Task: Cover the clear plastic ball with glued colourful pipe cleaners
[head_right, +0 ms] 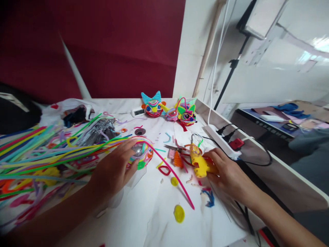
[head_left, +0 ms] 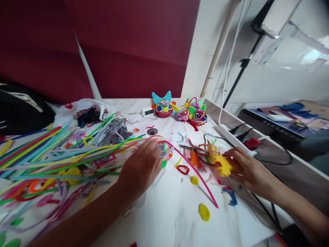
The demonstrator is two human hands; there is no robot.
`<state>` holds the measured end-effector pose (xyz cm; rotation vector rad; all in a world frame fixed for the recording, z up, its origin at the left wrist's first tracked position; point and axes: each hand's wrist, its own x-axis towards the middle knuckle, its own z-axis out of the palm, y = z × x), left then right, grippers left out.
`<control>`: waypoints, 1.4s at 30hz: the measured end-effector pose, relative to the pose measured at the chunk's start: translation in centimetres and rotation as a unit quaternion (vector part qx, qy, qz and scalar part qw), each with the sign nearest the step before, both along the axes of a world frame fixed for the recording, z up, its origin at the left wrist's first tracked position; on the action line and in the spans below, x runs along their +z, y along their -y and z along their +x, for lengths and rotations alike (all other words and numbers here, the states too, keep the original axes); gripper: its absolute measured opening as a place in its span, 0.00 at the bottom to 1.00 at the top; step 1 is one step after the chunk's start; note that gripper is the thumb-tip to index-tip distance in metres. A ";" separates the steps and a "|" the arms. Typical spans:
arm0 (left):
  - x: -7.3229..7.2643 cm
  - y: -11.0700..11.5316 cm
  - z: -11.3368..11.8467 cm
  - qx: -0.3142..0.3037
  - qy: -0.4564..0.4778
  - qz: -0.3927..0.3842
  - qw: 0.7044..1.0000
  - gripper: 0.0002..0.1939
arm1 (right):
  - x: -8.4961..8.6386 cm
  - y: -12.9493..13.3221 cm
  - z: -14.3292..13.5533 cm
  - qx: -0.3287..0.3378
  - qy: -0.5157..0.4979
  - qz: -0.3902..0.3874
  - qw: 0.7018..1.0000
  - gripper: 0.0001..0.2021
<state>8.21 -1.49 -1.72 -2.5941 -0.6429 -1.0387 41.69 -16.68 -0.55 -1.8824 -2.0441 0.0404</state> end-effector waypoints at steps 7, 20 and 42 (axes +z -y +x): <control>0.3 0.0 -0.1 -0.014 0.004 0.012 1.000 0.08 | -1.9 -0.9 2.1 -0.052 0.013 -0.014 0.998 0.17; 0.3 0.2 -0.1 -0.029 0.017 0.032 0.999 0.15 | 5.8 -5.8 -9.2 0.183 -0.096 0.070 0.976 0.10; 0.4 0.6 0.1 -0.028 0.018 0.099 0.994 0.06 | 6.2 -12.6 -12.0 0.290 0.010 0.072 0.954 0.07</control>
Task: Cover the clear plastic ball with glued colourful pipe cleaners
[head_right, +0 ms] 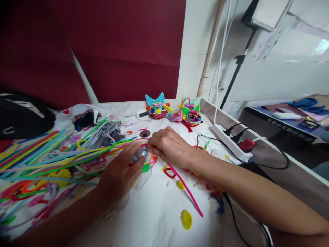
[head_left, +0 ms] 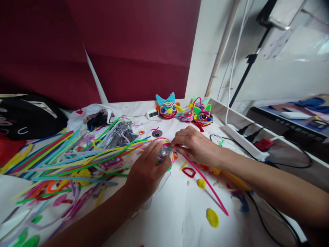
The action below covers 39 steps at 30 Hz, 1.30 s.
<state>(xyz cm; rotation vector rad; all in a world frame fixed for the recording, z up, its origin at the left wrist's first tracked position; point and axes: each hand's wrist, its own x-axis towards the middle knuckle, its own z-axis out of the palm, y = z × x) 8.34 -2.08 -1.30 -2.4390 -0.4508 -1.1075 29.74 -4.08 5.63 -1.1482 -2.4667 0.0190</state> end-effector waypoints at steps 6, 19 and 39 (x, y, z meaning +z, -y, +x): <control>0.2 0.2 0.0 0.005 -0.012 0.017 1.000 0.06 | 0.2 -0.3 -0.5 -0.011 0.036 0.019 0.999 0.08; 0.2 0.4 -0.1 0.004 -0.020 0.016 1.000 0.04 | 0.8 -0.5 -1.4 -0.042 0.083 -0.011 0.996 0.06; -0.4 0.1 -0.3 0.000 -0.047 0.045 0.998 0.12 | 1.1 -1.3 -1.7 -0.129 -0.008 -0.109 0.986 0.04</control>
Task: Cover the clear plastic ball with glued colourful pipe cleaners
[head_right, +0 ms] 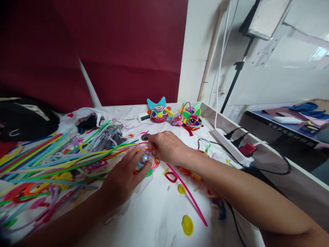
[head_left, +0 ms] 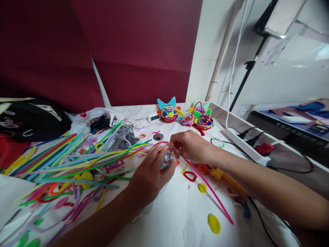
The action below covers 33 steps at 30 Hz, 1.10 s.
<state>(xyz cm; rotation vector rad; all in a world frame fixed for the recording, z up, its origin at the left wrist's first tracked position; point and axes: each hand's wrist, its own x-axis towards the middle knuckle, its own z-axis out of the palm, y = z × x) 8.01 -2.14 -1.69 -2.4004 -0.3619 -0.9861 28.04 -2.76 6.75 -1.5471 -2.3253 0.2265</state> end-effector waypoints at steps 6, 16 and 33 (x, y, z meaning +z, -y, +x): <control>-0.5 -0.1 -0.1 0.026 -0.011 -0.041 0.999 0.18 | -0.3 -0.2 0.1 -0.014 -0.037 -0.014 0.999 0.06; -0.2 0.1 -0.1 0.023 -0.014 -0.043 0.999 0.18 | -1.8 -0.1 1.3 -0.038 -0.211 -0.057 0.975 0.07; -0.1 0.1 0.1 0.018 -0.001 -0.043 0.999 0.17 | -1.9 1.9 0.6 -0.018 -0.121 0.020 0.992 0.08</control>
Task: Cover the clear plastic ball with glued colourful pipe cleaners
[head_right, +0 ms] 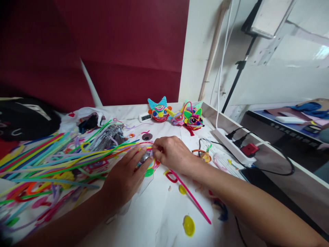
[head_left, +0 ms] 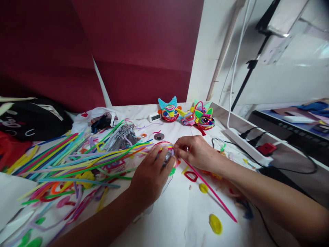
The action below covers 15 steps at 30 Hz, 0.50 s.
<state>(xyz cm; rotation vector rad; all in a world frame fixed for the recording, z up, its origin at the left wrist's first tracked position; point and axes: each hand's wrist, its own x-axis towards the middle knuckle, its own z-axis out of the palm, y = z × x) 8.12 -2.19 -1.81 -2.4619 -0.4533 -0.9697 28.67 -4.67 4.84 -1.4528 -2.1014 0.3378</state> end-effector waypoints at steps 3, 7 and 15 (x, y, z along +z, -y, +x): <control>0.0 0.0 0.0 0.003 0.002 -0.001 1.000 0.18 | 0.0 -0.1 -0.2 -0.009 -0.011 -0.013 1.000 0.07; -0.1 0.0 0.0 0.005 -0.001 -0.002 1.000 0.18 | -0.1 -0.6 -0.4 -0.031 -0.042 -0.040 0.998 0.07; 0.3 -0.2 0.1 -0.002 0.006 -0.010 1.000 0.17 | -0.2 -1.4 -0.6 -0.061 -0.077 -0.087 0.991 0.05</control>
